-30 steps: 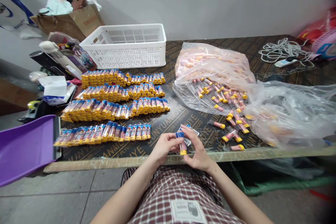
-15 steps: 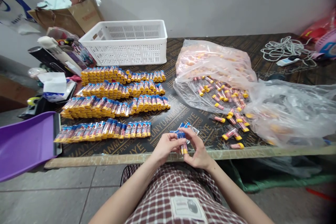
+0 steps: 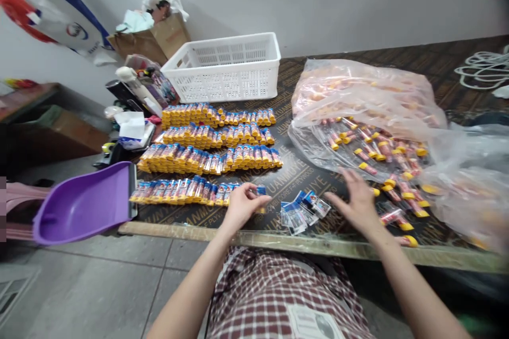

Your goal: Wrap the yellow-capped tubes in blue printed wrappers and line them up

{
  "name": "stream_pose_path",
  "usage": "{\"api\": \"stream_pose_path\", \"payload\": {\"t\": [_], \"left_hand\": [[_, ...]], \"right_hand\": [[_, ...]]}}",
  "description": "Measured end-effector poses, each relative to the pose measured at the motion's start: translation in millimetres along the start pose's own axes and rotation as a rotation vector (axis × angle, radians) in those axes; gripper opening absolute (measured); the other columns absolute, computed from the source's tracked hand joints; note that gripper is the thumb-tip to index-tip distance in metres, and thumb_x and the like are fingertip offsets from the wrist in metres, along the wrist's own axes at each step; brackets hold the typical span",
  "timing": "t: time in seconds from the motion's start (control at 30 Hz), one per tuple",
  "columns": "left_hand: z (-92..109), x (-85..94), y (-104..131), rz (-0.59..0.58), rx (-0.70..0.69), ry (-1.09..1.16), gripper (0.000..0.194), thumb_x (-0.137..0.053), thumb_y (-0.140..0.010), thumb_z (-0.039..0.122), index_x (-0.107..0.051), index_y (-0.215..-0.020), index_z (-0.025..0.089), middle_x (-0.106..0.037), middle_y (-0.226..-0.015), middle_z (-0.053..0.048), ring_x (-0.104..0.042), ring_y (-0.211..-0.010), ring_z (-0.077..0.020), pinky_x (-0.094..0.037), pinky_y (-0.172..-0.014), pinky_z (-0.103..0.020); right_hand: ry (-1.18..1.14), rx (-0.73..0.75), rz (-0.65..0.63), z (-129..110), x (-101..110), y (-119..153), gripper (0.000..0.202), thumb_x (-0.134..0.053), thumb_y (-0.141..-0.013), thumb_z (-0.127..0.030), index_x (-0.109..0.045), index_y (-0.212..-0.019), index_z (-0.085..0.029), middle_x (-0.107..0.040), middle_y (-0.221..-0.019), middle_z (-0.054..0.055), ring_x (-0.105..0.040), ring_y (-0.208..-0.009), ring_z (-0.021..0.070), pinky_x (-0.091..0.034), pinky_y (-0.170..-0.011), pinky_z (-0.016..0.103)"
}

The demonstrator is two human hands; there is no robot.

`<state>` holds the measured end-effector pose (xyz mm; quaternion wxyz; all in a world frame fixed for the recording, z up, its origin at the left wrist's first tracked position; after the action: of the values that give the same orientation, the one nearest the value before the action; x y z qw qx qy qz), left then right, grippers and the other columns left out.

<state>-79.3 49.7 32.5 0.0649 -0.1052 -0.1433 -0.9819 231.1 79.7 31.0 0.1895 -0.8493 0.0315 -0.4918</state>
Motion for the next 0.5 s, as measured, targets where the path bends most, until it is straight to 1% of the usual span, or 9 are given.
{"api": "stream_pose_path", "payload": {"t": [0.07,0.1,0.13,0.17,0.2,0.27,0.37,0.43,0.5], "left_hand": [[9.7,48.1,-7.5,0.203,-0.105,-0.319,0.041,-0.077,-0.056,0.046,-0.062,-0.082,0.018,-0.057,-0.055,0.002,-0.053,-0.052,-0.0138,-0.037,-0.053,-0.023],[13.7,67.3,-9.1,0.27,-0.127,-0.487,0.041,-0.075,-0.059,0.048,-0.062,-0.085,0.019,-0.059,-0.057,0.001,-0.055,-0.056,-0.0155,-0.037,-0.055,-0.024],[16.1,82.6,-10.2,0.313,-0.126,-0.647,0.041,-0.073,-0.062,0.049,-0.062,-0.088,0.02,-0.06,-0.061,0.0,-0.057,-0.06,-0.0174,-0.037,-0.057,-0.024],[17.2,94.2,-10.8,0.335,-0.109,-0.791,0.041,-0.07,-0.065,0.05,-0.062,-0.091,0.02,-0.062,-0.064,-0.002,-0.059,-0.065,-0.0195,-0.037,-0.059,-0.025],[16.8,102.2,-11.2,0.337,-0.083,-0.917,0.04,-0.067,-0.068,0.05,-0.062,-0.093,0.019,-0.064,-0.067,-0.005,-0.061,-0.069,-0.0216,-0.037,-0.06,-0.026],[14.5,110.3,-11.3,0.316,-0.034,-1.108,0.04,-0.062,-0.073,0.051,-0.061,-0.097,0.018,-0.066,-0.072,-0.009,-0.062,-0.074,-0.0253,-0.037,-0.061,-0.028],[14.7,111.1,-10.0,0.288,-0.009,-1.274,0.042,-0.052,-0.079,0.053,-0.061,-0.098,0.016,-0.067,-0.076,-0.014,-0.062,-0.075,-0.0294,-0.038,-0.062,-0.031],[20.1,107.7,-8.5,0.311,-0.028,-1.289,0.043,-0.048,-0.082,0.052,-0.062,-0.098,0.015,-0.067,-0.075,-0.015,-0.062,-0.075,-0.0307,-0.038,-0.062,-0.033],[27.6,95.7,-7.3,0.332,-0.094,-1.184,0.041,-0.048,-0.083,0.05,-0.064,-0.097,0.015,-0.067,-0.073,-0.012,-0.062,-0.073,-0.0295,-0.038,-0.063,-0.033]], "right_hand": [[0.233,-0.122,0.027,55.1,1.7,-4.9,0.057,-0.05,-0.084,-0.049,-0.046,-0.131,-0.016,-0.045,-0.13,0.023,-0.043,-0.117,0.0386,-0.035,-0.088,0.053],[0.322,-0.15,0.005,76.5,-0.2,-4.6,0.054,-0.048,-0.086,-0.05,-0.05,-0.128,-0.015,-0.051,-0.122,0.025,-0.047,-0.111,0.0388,-0.035,-0.082,0.052],[0.387,-0.159,-0.006,92.3,-1.8,-2.6,0.05,-0.045,-0.088,-0.048,-0.054,-0.124,-0.015,-0.056,-0.114,0.024,-0.049,-0.106,0.0372,-0.035,-0.08,0.051],[0.422,-0.156,-0.021,102.6,-4.2,0.5,0.045,-0.043,-0.089,-0.045,-0.057,-0.119,-0.015,-0.059,-0.105,0.022,-0.051,-0.1,0.0348,-0.035,-0.077,0.049],[0.444,-0.148,-0.035,107.8,-6.8,4.3,0.041,-0.041,-0.09,-0.042,-0.06,-0.115,-0.016,-0.061,-0.098,0.019,-0.052,-0.095,0.0325,-0.035,-0.075,0.047],[0.451,-0.128,-0.053,106.4,-11.5,12.5,0.034,-0.041,-0.09,-0.036,-0.063,-0.107,-0.017,-0.061,-0.089,0.014,-0.053,-0.087,0.029,-0.036,-0.072,0.043],[0.416,-0.105,-0.084,90.7,-15.9,22.6,0.032,-0.044,-0.088,-0.034,-0.064,-0.106,-0.016,-0.058,-0.086,0.011,-0.053,-0.084,0.0271,-0.037,-0.067,0.038],[0.384,-0.1,-0.111,81.5,-16.5,27.1,0.033,-0.045,-0.087,-0.034,-0.063,-0.108,-0.015,-0.057,-0.086,0.011,-0.053,-0.083,0.0264,-0.038,-0.065,0.035],[0.369,-0.109,-0.125,76.3,-14.9,30.2,0.034,-0.046,-0.087,-0.034,-0.062,-0.11,-0.014,-0.057,-0.086,0.011,-0.053,-0.083,0.0261,-0.039,-0.066,0.035]]}}
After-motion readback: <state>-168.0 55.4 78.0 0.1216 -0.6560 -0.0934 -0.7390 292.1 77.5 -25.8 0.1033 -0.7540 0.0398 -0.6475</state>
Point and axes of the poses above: each hand's wrist, its own y-axis away from the middle knuckle, its own x-axis out of the back of the hand, z = x × y, the point moved 7 cm from there along -y, towards the middle knuckle
